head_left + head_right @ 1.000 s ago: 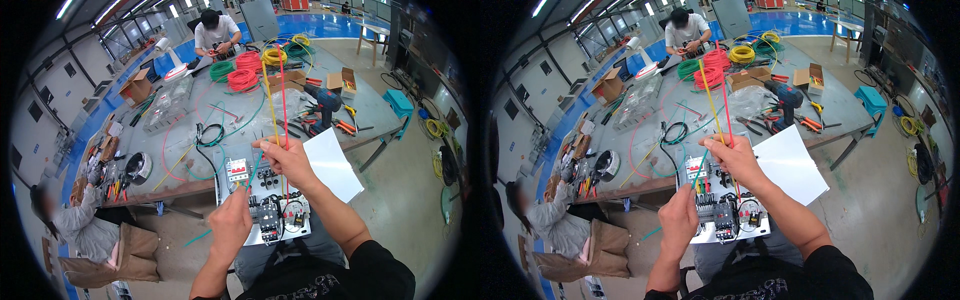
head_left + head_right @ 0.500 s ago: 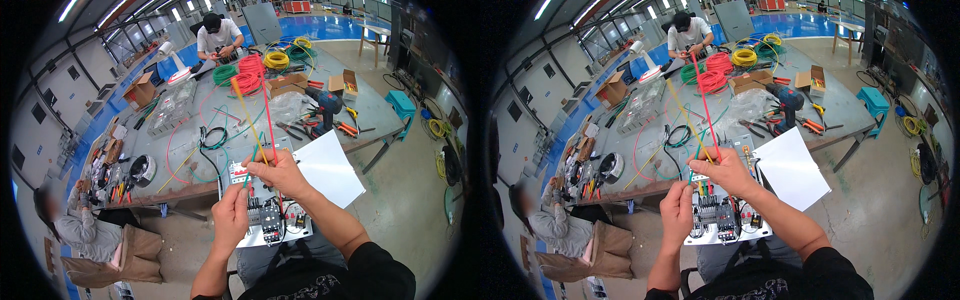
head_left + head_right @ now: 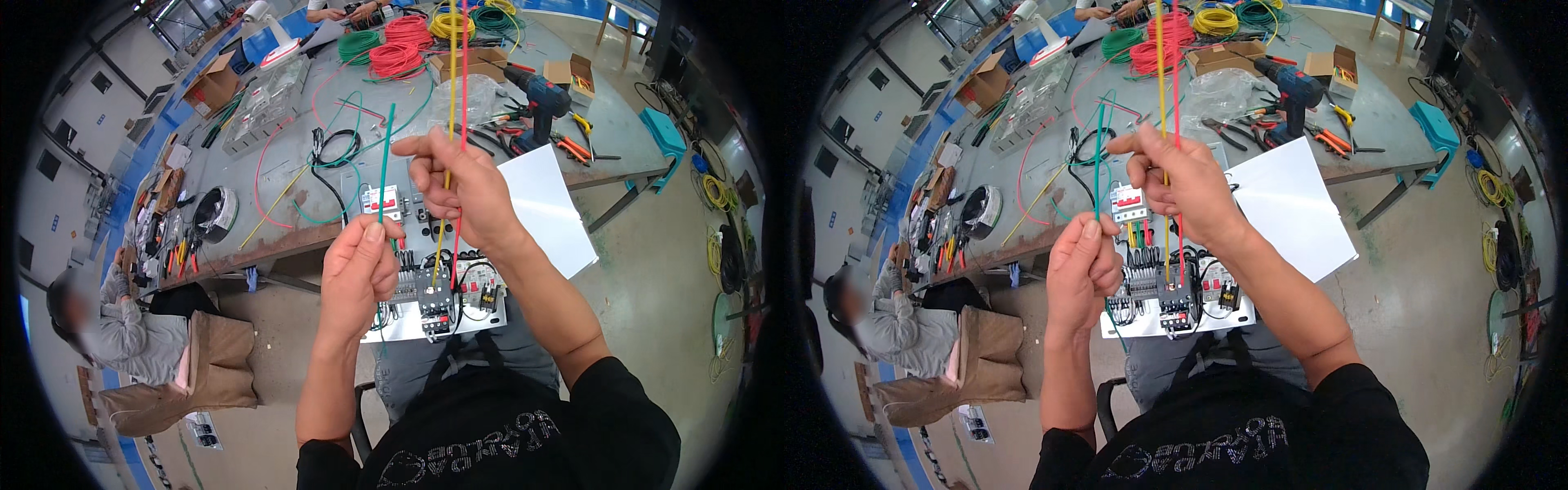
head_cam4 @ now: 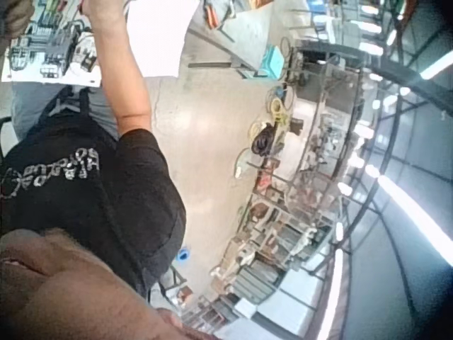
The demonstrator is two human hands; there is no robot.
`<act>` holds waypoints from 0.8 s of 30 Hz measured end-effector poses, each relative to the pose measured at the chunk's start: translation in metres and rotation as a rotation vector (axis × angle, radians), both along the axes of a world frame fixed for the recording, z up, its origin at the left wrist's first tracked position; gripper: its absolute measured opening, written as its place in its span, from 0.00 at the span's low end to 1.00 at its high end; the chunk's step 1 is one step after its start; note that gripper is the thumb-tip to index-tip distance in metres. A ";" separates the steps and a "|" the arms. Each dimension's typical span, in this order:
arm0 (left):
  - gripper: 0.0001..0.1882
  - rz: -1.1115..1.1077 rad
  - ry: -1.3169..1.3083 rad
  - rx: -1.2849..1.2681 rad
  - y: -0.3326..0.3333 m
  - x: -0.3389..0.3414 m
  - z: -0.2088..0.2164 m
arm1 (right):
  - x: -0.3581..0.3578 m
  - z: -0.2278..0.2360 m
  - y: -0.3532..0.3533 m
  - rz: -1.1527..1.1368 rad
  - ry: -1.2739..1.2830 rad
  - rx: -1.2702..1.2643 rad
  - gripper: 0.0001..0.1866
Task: The person strips insulation from multiple colored wires using pliers and inserts them into terminals on an electrical control panel. They repeatedly measure, cut, and strip red, yellow, and green wires, then connect them to the panel's terminal blocks.
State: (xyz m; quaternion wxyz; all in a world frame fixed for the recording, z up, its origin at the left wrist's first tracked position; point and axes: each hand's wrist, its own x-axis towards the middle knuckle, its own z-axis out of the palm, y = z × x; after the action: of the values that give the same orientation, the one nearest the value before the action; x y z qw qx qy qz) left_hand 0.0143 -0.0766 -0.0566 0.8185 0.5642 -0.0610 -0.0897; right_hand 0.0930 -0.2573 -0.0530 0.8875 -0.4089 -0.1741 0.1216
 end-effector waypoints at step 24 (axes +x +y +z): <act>0.12 -0.043 0.130 -0.085 -0.011 0.002 0.001 | 0.000 0.013 0.012 -0.124 -0.090 -0.303 0.13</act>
State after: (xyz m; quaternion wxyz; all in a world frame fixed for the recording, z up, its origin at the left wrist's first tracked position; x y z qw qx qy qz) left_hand 0.0165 -0.0876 -0.0556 0.8418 0.5206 -0.0237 -0.1410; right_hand 0.0926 -0.2449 -0.0399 0.8128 -0.5530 -0.1677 0.0730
